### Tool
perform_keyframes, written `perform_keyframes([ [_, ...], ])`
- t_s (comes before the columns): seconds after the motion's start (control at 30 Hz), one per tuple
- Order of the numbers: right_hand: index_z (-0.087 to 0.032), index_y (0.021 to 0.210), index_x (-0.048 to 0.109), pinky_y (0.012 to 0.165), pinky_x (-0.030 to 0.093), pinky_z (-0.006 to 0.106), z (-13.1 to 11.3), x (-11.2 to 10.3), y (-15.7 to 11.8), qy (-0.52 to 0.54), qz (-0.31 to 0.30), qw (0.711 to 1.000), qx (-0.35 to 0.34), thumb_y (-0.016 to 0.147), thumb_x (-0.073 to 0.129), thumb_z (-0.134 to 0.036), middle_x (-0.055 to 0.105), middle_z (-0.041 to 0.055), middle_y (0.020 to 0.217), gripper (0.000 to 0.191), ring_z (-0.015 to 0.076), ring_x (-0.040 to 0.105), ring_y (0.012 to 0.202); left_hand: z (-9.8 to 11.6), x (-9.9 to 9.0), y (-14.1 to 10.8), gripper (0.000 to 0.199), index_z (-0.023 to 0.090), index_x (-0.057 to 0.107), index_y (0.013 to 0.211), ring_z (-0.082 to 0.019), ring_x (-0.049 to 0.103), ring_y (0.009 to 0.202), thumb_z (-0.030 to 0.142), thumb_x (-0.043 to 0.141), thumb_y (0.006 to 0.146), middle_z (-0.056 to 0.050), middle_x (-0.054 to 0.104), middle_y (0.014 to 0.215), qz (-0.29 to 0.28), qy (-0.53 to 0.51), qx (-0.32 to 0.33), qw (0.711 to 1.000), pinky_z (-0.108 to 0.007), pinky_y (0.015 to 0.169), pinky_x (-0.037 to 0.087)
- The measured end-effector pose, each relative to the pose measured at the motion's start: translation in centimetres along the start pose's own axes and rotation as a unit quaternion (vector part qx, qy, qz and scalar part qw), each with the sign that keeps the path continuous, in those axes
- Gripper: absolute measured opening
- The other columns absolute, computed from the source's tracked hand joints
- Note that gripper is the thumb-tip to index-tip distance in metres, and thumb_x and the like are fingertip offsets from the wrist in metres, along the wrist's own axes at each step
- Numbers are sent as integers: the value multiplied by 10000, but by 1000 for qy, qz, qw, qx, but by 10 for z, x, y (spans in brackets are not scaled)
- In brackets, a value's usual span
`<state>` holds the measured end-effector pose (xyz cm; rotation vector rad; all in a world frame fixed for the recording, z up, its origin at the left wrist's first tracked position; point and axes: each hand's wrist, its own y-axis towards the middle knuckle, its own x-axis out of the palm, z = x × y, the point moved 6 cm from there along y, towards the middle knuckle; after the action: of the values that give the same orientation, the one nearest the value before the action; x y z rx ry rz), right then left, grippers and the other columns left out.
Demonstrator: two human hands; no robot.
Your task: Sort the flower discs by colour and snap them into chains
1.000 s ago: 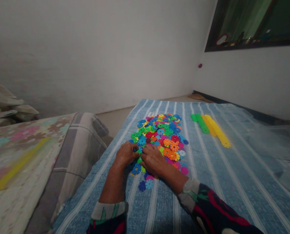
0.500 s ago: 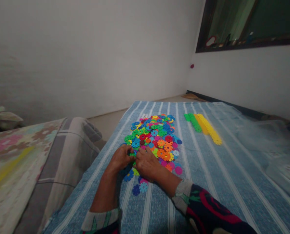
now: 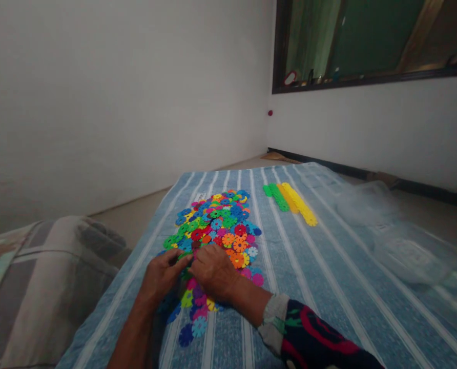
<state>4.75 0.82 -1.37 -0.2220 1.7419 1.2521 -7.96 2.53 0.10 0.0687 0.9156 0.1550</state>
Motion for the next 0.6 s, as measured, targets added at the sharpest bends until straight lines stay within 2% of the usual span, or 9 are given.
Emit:
perform_keyframes([
  [0.13, -163, 914, 607, 637, 375, 306, 17, -17, -9, -1, 9, 999, 33, 971, 482, -294, 623, 62, 802, 190, 189, 544, 785, 28, 14, -6, 380, 203, 645, 673, -190, 590, 689, 555, 528, 758, -22, 683, 699, -32, -85, 44, 995, -281, 657, 484],
  [0.27, -193, 847, 582, 530, 326, 282, 34, -27, -23, -18, -9, 998, 61, 964, 495, -325, 636, 36, 755, 197, 168, 571, 707, 47, 32, -15, 414, 182, 664, 704, -162, 575, 576, 580, 567, 763, -15, 654, 602, -78, -181, 46, 979, -254, 554, 458],
  [0.4, -197, 855, 560, 532, 318, 264, 44, -31, -39, -13, -28, 996, 81, 993, 447, -311, 662, 13, 758, 212, 145, 605, 695, 51, 54, -21, 441, 155, 675, 794, -138, 552, 483, 586, 584, 775, -21, 650, 539, -139, -273, 5, 952, -239, 500, 443],
  [0.6, -192, 864, 563, 533, 317, 260, 51, -37, -54, -5, -35, 994, 100, 999, 433, -298, 683, 3, 768, 215, 131, 629, 671, 51, 70, -28, 430, 133, 691, 846, -111, 573, 489, 548, 677, 731, -63, 717, 638, -186, -339, -52, 921, -213, 514, 462],
])
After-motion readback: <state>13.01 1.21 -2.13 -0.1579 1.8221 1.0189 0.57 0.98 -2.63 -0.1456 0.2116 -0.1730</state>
